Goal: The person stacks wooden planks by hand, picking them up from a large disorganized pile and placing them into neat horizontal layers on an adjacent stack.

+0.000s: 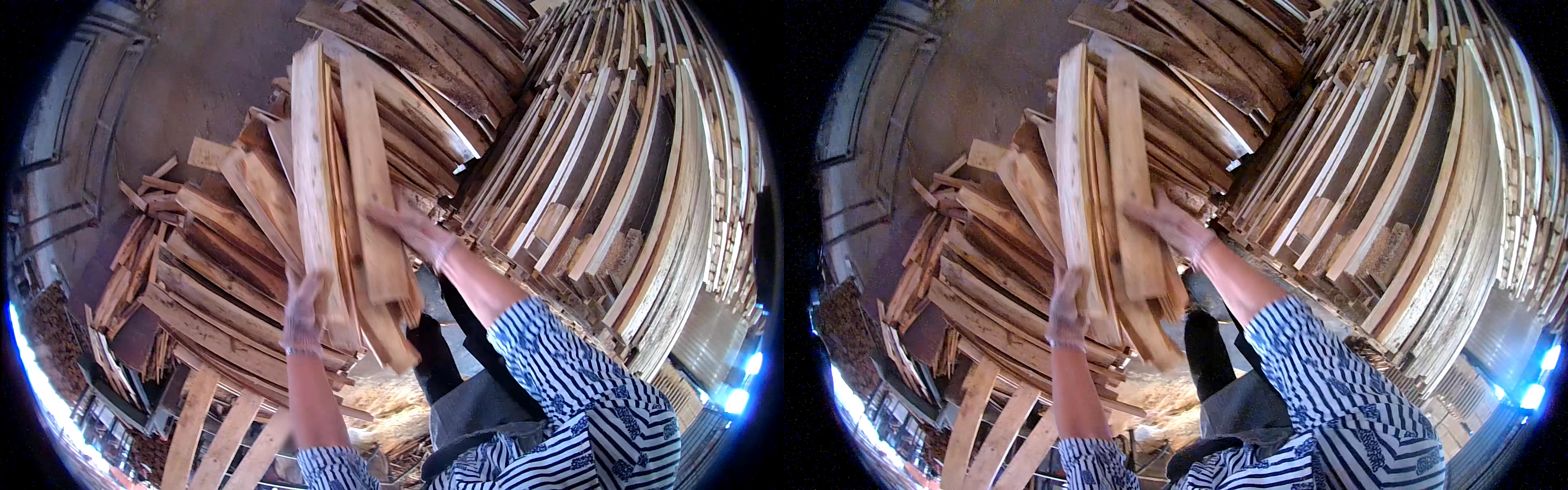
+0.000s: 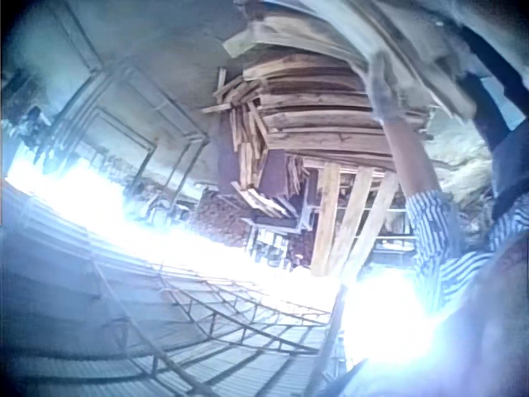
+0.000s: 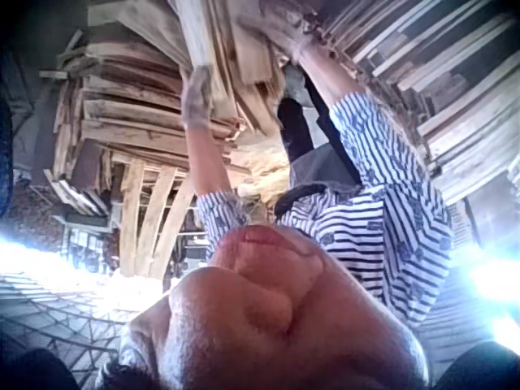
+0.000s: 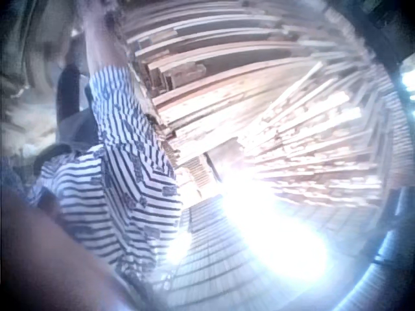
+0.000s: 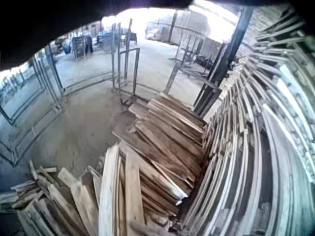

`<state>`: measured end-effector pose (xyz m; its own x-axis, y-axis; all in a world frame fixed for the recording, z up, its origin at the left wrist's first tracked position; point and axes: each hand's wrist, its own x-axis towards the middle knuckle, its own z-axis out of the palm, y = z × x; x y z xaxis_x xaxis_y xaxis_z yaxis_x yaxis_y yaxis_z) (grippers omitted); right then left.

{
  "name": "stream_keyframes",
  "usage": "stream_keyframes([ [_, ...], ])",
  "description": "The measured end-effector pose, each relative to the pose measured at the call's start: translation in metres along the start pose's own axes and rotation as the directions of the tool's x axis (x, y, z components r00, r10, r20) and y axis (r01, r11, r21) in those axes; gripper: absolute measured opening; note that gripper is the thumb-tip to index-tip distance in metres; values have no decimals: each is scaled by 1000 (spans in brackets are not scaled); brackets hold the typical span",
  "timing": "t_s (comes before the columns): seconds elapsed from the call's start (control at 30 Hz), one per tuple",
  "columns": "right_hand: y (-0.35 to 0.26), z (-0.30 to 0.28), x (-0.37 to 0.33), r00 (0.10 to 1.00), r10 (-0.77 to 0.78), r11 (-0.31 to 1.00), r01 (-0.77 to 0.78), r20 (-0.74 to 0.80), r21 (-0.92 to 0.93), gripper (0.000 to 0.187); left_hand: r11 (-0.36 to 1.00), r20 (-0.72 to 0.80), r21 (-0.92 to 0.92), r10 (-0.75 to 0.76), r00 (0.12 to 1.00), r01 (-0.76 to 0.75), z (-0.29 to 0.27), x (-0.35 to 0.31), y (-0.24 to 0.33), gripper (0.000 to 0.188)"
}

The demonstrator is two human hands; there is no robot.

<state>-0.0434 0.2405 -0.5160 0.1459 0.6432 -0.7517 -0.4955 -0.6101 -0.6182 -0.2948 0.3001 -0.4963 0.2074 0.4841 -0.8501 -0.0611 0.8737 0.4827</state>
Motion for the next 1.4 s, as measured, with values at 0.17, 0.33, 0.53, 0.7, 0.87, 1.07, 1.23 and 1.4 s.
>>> stream_keyframes([
  [0.17, 92, 2, -15, 993, 122, 841, -105, 3, 531, 59, 991, 184, -111, -53, 981, 74, -49, 14, -60, 105],
  [0.33, 42, -10, -52, 976, 160, 952, -193, 150, 240, 58, 984, 220, -176, 18, 975, 21, 10, -48, -46, 105],
  [0.53, 45, -22, -155, 977, -61, 997, 69, 205, -31, 80, 917, 326, -329, -113, 938, 225, -22, -132, -106, 81],
  [0.7, 76, 4, -147, 978, 191, 967, -203, 87, 155, 74, 983, 178, 14, -184, 967, 185, 6, -119, -86, 63],
  [0.87, 48, -8, -199, 981, 181, 973, -189, 75, 129, 88, 984, 60, -5, -179, 982, 180, 31, -189, -80, 57],
  [1.07, -3, -3, -268, 994, 6, 998, -14, 113, 66, 87, 998, 129, 15, -60, 990, 59, 47, -265, -54, 53],
  [1.23, -110, 0, -338, 936, -242, 965, 204, 255, 166, 87, 961, 286, 21, 258, 923, -276, 76, -321, 4, 44],
  [1.4, -135, -52, -375, 640, -714, 698, 678, 283, 228, 105, 824, 426, 215, 405, 809, -525, 132, -337, 15, 91],
])
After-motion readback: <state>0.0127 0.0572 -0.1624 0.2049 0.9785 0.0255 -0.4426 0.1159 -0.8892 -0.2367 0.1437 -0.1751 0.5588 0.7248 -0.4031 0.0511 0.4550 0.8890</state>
